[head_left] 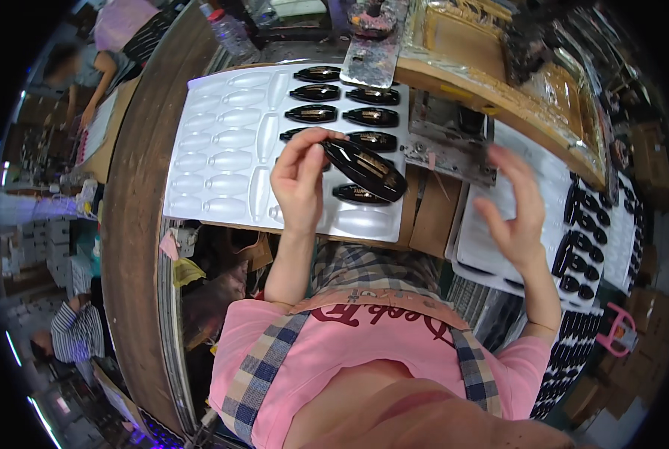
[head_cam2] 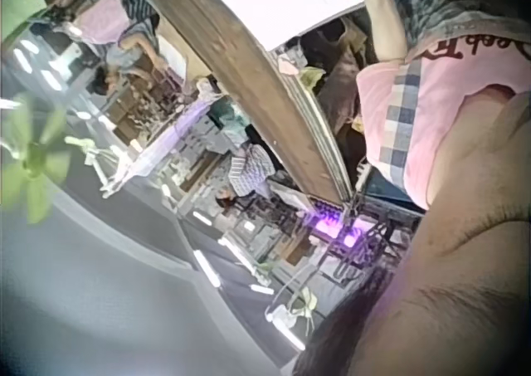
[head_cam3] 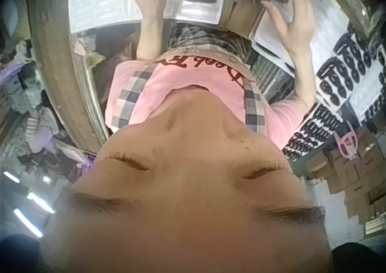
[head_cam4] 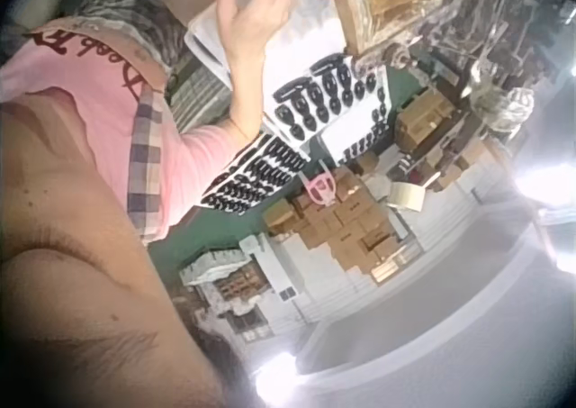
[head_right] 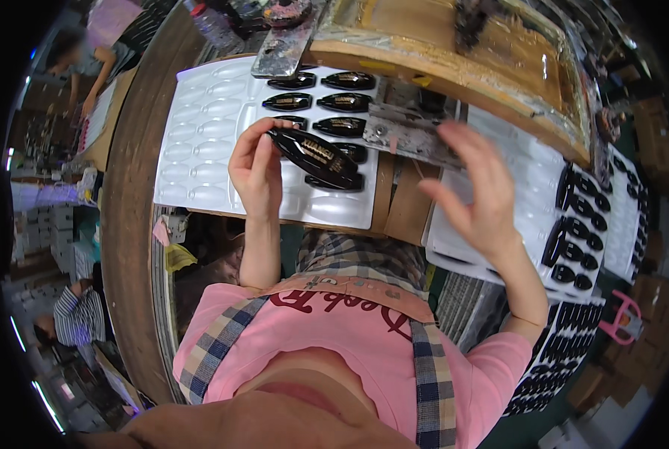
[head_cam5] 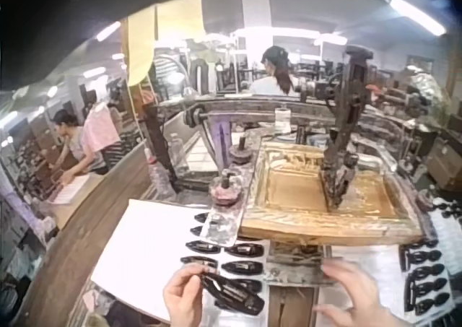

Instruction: Screen printing logos onto small black hair clips using a manual screen frame and squeegee.

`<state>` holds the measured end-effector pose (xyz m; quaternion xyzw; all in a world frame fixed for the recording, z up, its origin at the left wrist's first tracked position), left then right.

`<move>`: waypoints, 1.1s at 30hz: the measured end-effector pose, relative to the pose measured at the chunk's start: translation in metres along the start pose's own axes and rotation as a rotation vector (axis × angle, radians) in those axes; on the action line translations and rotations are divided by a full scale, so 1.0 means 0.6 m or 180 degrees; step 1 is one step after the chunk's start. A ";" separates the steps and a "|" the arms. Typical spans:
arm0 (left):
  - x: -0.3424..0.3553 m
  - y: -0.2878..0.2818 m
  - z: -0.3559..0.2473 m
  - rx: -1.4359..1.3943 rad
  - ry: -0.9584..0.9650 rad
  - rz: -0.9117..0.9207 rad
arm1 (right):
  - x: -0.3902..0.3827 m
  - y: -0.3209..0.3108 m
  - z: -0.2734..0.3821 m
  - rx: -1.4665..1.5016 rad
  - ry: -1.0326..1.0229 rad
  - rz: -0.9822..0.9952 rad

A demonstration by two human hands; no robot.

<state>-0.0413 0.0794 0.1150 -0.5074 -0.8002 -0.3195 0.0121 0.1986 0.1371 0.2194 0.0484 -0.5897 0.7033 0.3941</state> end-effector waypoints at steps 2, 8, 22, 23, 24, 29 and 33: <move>-0.019 0.026 -0.005 -0.0079 0.0261 0.0119 | -0.016 0.030 0.021 0.0825 0.0386 0.0372; -0.050 0.067 -0.005 -0.0117 0.0404 0.0319 | -0.057 0.085 0.035 0.1272 0.1009 0.0639; -0.078 0.042 -0.005 0.0715 0.0000 0.0249 | -0.054 0.050 0.041 0.1199 0.0734 0.0225; -0.079 0.044 -0.009 0.0764 0.0061 0.0303 | -0.056 0.051 0.041 0.1189 0.0745 0.0239; -0.081 0.045 -0.013 0.0814 0.0123 0.0358 | -0.057 0.053 0.041 0.1180 0.0756 0.0253; -0.089 0.033 -0.012 0.0862 0.0145 0.0326 | -0.057 0.060 0.042 0.1197 0.0751 0.0296; -0.087 0.031 -0.010 0.0891 0.0076 0.0318 | -0.060 0.066 0.039 0.1193 0.0786 0.0335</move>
Point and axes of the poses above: each hand's wrist, its own x-axis towards the middle knuckle, its own y-axis out of the palm, z = x × y, the point moved 10 cm from there along x, towards the middle knuckle, and after that the axes turned 4 degrees about z, right-handed, at the moved point
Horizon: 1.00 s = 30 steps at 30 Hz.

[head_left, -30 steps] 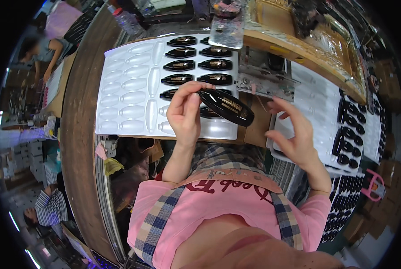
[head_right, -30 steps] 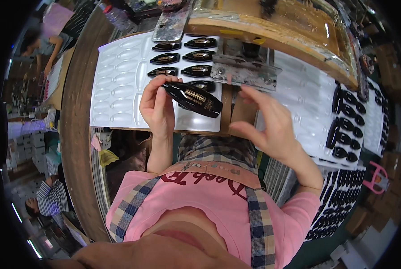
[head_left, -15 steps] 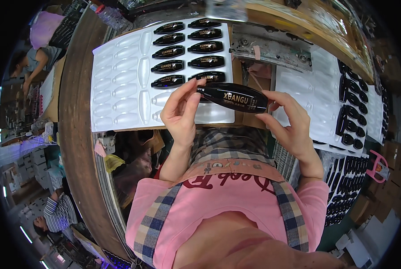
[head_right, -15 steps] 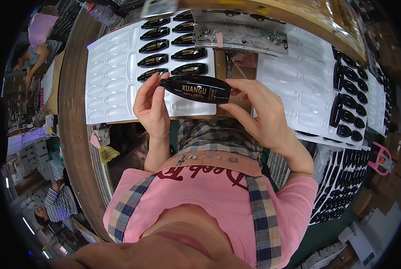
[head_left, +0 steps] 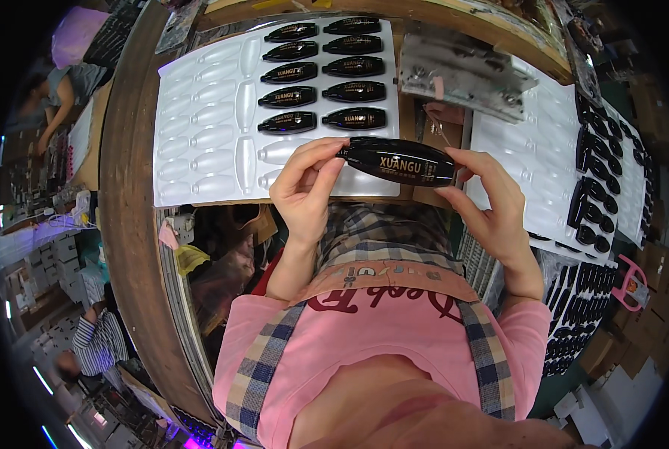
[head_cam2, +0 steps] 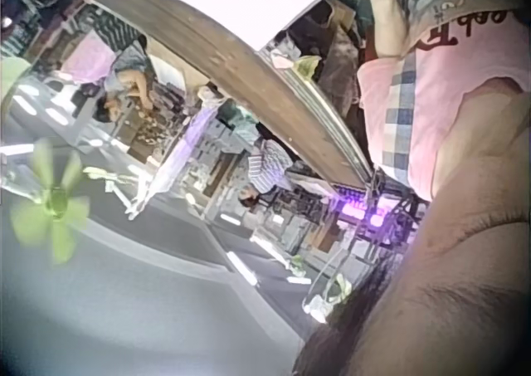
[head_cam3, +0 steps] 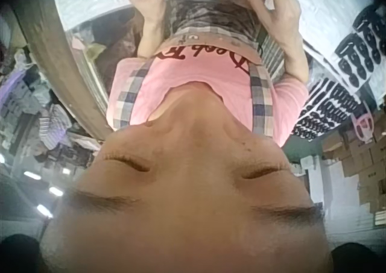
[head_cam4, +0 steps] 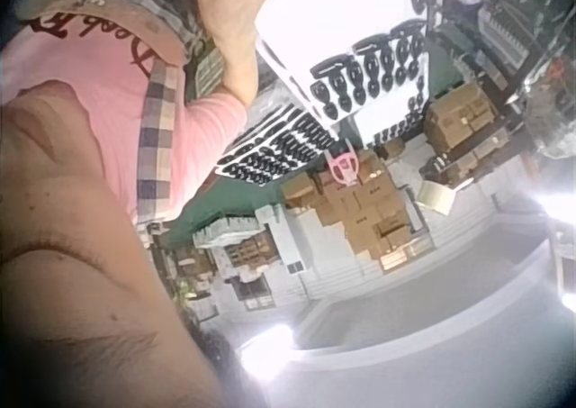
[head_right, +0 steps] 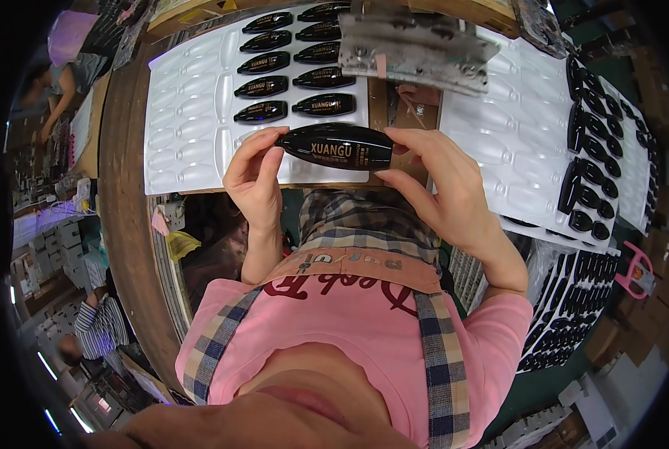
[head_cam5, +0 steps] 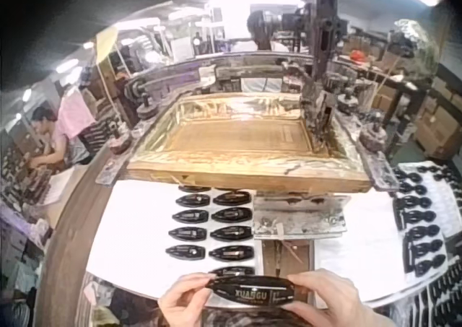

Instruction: Screen printing logos onto small black hair clips using a manual screen frame and squeegee.

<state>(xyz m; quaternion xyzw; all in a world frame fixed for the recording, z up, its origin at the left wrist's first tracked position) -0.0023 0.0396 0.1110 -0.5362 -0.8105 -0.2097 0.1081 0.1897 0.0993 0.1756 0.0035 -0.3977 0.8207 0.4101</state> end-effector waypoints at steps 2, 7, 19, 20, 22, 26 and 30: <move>0.000 -0.002 0.001 0.0057 -0.0039 0.0008 | 0.000 0.001 0.000 0.0006 0.0015 -0.0004; -0.007 -0.029 0.018 0.0202 -0.0261 -0.0260 | 0.011 -0.005 0.013 -0.0197 -0.0244 0.0025; -0.089 -0.144 0.129 0.1038 -0.1455 -0.0339 | 0.032 0.055 0.189 0.0277 -0.2045 0.1509; -0.093 -0.136 0.137 0.0955 -0.1858 -0.0198 | 0.036 0.061 0.209 0.0298 -0.2109 0.1424; -0.113 -0.148 0.135 0.1102 -0.1477 -0.0407 | 0.041 0.062 0.262 0.0456 -0.2330 0.1235; -0.118 -0.134 0.163 0.1026 -0.1400 -0.0297 | 0.034 0.058 0.265 0.0446 -0.2236 0.0841; -0.111 -0.117 0.158 0.1562 -0.1176 0.0091 | 0.029 0.044 0.257 0.0413 -0.2186 0.0684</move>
Point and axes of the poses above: each hand's wrist, its own x-axis towards the middle knuckle, its own y-axis out of the palm, z = x × y, the point moved 10 cm from there along x, towards the middle knuckle, and after that the axes turned 4 degrees about z, right-handed, at the moved point
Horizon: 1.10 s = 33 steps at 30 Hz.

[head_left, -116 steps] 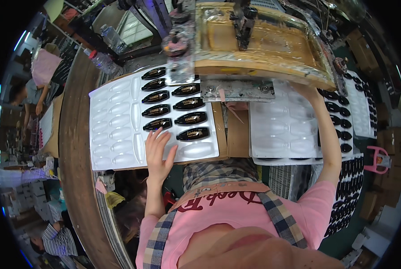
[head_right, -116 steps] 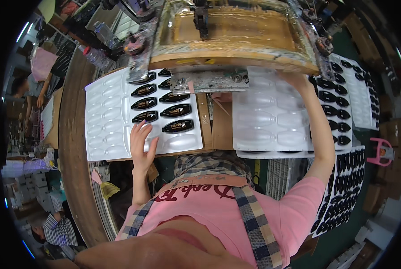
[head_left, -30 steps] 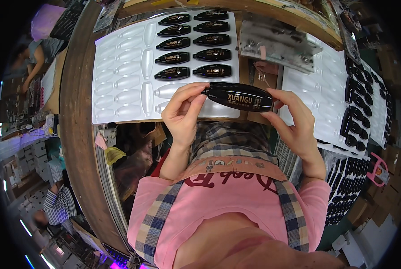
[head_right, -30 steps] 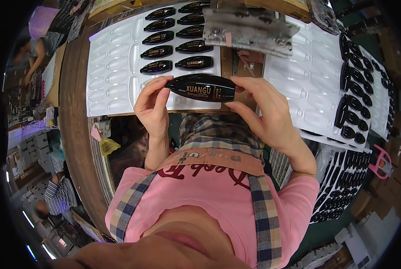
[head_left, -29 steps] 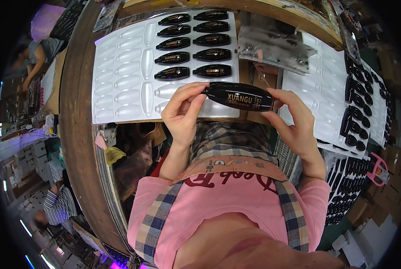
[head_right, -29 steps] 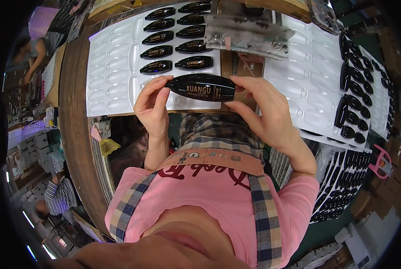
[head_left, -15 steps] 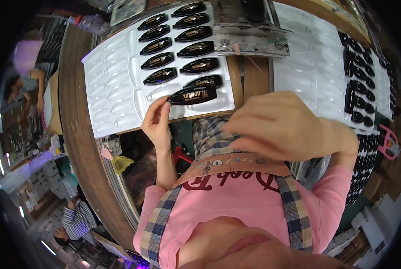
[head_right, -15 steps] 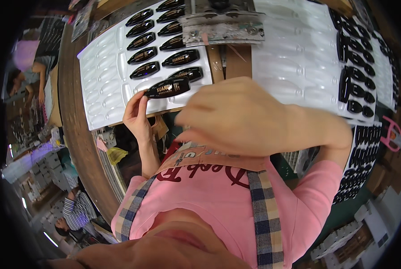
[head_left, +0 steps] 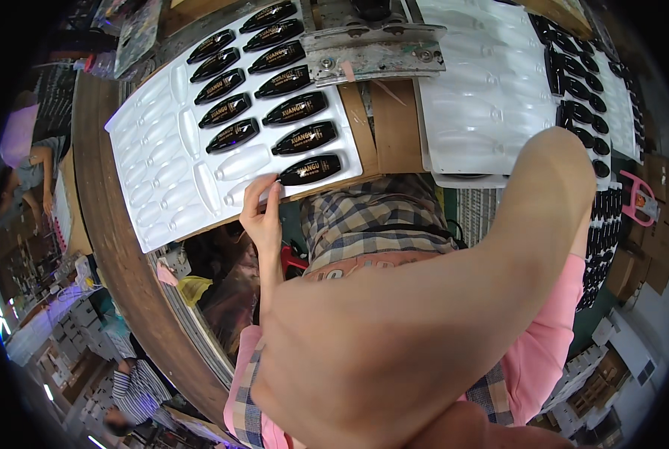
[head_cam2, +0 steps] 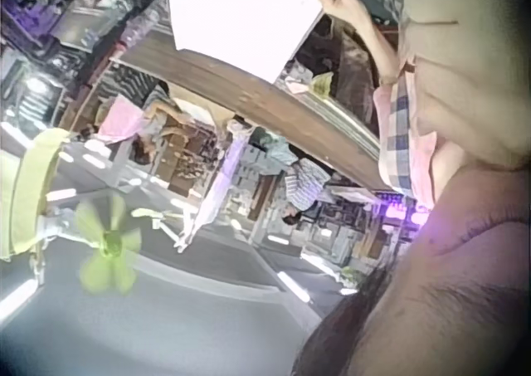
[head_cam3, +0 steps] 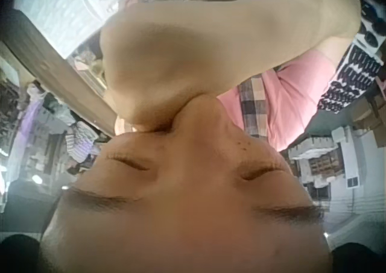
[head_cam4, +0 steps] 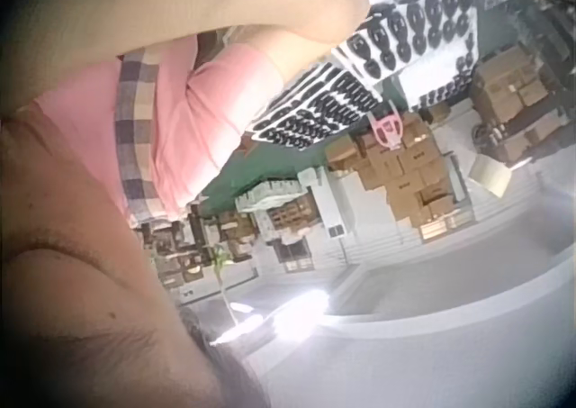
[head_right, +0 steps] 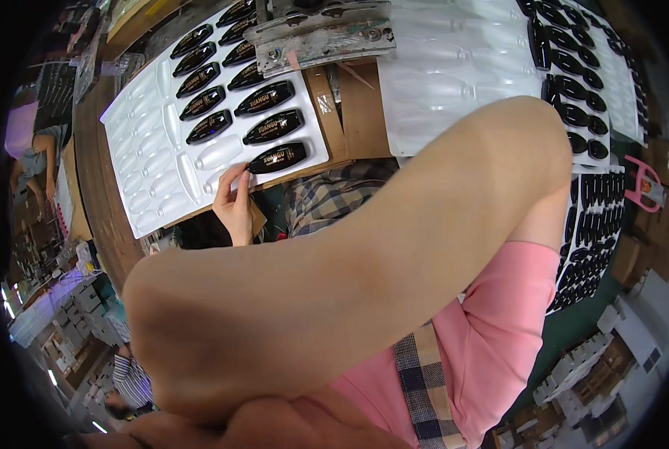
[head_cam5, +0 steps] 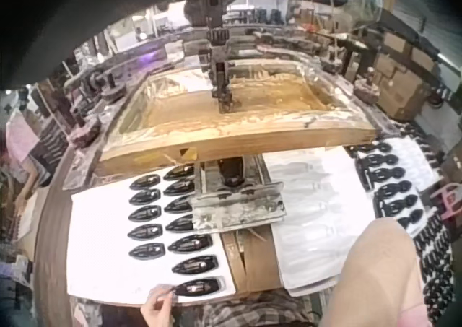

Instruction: Screen printing logos onto small black hair clips using a manual screen frame and squeegee.

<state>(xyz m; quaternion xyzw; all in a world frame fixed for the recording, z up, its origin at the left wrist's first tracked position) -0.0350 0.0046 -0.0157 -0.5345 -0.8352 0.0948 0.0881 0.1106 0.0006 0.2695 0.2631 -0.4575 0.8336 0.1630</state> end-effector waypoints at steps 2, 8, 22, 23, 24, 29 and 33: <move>-0.003 -0.003 0.012 0.0134 0.0049 0.0041 | -0.003 -0.003 0.001 -0.0005 -0.0028 -0.0010; -0.002 0.004 0.008 0.0171 -0.0012 0.0145 | -0.031 -0.034 0.009 -0.0493 -0.0019 0.0014; 0.000 0.016 -0.043 0.0881 0.0532 0.0205 | -0.219 -0.137 -0.207 -0.2133 0.2309 0.0833; 0.002 0.017 -0.046 0.0966 0.0579 0.0235 | -0.232 -0.150 -0.219 -0.2179 0.2434 0.0706; 0.001 0.019 -0.048 0.1018 0.0635 0.0254 | -0.245 -0.165 -0.230 -0.2254 0.2551 0.0598; -0.008 0.022 -0.085 0.1488 0.1118 0.0172 | -0.356 -0.260 -0.327 -0.2430 0.3570 0.0221; 0.012 0.001 -0.140 0.1430 0.1273 -0.0108 | -0.412 -0.347 -0.368 -0.4205 0.2593 0.0143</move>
Point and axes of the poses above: each hand's wrist, its own x-axis towards the middle knuckle, its own y-axis out of the palm, z = x × y, the point moved 10 cm from there along x, towards the middle knuckle, and after that the axes turned 4 degrees about z, right-handed, at the moved point
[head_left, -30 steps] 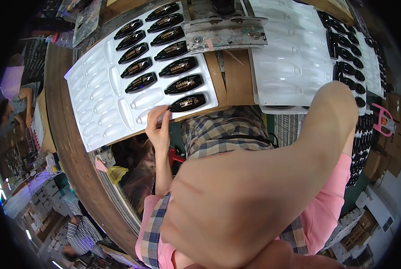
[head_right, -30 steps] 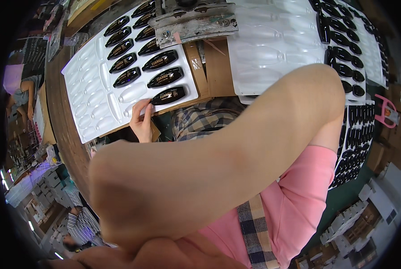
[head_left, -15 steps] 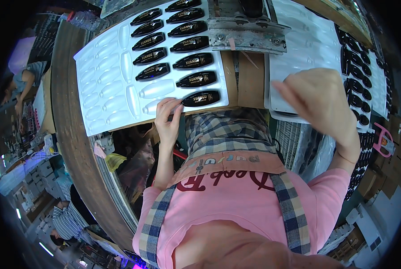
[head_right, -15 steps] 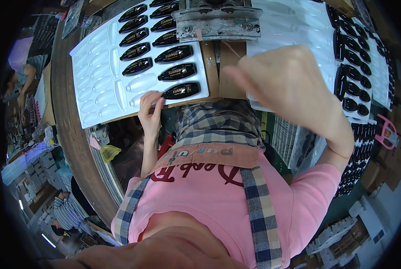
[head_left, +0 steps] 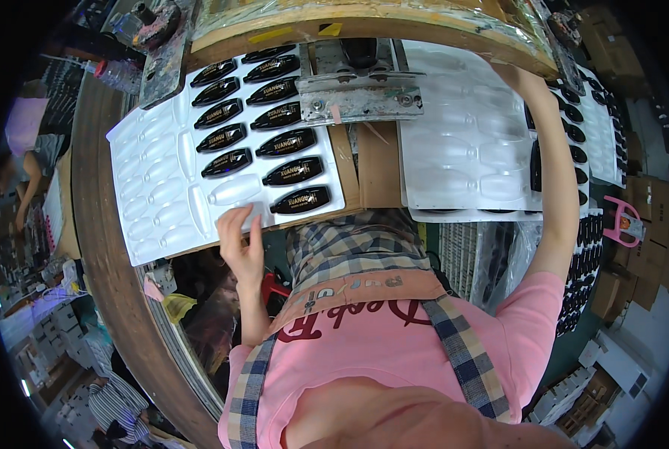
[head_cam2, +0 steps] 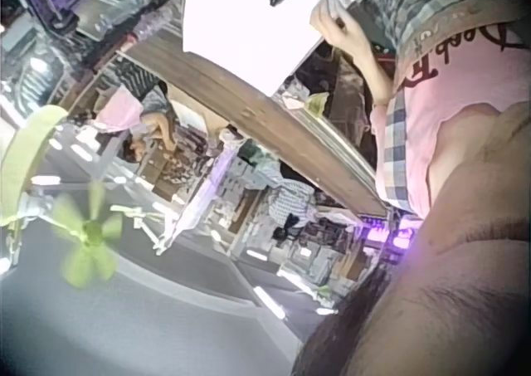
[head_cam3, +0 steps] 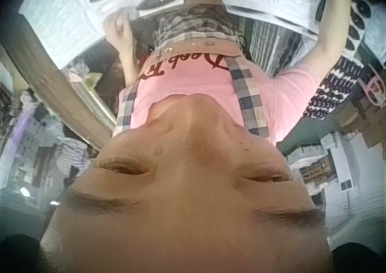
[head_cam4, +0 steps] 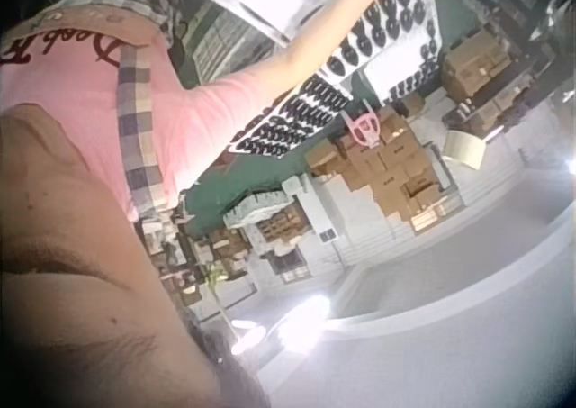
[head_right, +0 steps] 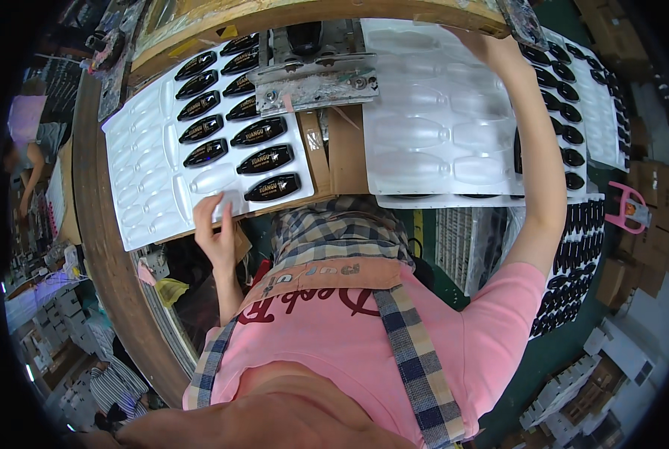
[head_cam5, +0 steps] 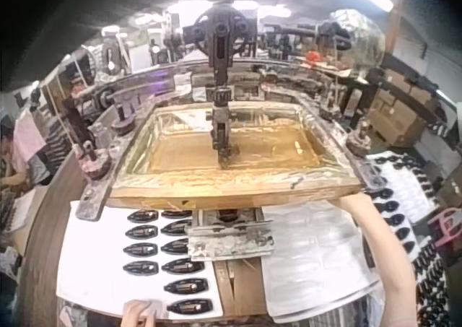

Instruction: Screen printing logos onto small black hair clips using a manual screen frame and squeegee.

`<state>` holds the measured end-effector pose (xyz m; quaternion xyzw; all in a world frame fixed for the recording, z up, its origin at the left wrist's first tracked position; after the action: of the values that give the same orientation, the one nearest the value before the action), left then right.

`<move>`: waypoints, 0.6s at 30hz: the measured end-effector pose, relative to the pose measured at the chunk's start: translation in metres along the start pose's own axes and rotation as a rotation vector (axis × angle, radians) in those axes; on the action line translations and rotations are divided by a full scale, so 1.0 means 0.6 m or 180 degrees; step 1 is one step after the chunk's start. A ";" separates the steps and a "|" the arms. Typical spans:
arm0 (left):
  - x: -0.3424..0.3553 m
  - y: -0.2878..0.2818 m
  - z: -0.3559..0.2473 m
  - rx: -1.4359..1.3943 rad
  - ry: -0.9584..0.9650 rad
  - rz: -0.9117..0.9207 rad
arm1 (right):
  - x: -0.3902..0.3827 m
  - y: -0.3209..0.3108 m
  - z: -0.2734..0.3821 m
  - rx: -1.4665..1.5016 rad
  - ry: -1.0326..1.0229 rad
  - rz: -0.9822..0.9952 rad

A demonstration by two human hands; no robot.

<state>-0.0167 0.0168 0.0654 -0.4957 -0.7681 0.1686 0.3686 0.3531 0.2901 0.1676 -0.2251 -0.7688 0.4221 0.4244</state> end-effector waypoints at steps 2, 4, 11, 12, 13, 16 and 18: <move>-0.019 -0.047 -0.010 0.0244 -0.0079 -0.0413 | 0.050 0.074 0.022 0.0025 -0.0300 -0.0199; 0.050 -0.061 -0.046 -0.0017 0.0257 -0.0483 | 0.037 0.058 -0.037 -0.0243 -0.0099 -0.0110; 0.246 -0.006 -0.149 -0.0045 0.0775 -0.0129 | 0.056 0.121 -0.037 0.0096 -0.0125 -0.0130; 0.270 0.016 -0.122 -0.0095 0.0328 0.0022 | 0.062 0.120 -0.027 0.0115 -0.0187 -0.0169; 0.288 0.046 -0.121 0.0144 0.0350 0.0388 | 0.064 0.116 -0.021 0.0154 -0.0244 -0.0237; 0.349 0.157 -0.113 0.0589 0.2205 0.0186 | 0.023 0.049 -0.053 -0.0007 -0.0379 -0.0568; 0.380 0.197 -0.089 0.0313 0.2461 0.0219 | -0.006 0.017 -0.032 0.0276 -0.0623 -0.0861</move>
<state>0.0438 0.2661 0.1186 -0.5299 -0.5465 0.0182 0.6483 0.3714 0.3019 0.1628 -0.0589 -0.8109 0.4137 0.4097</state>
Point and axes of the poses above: each hand's wrist, its own x-axis towards the middle knuckle, its own y-axis out of the palm, z = x × y, the point moved 10 cm from there along x, towards the middle knuckle, and after that the axes turned 4 degrees about z, right-handed, at the moved point
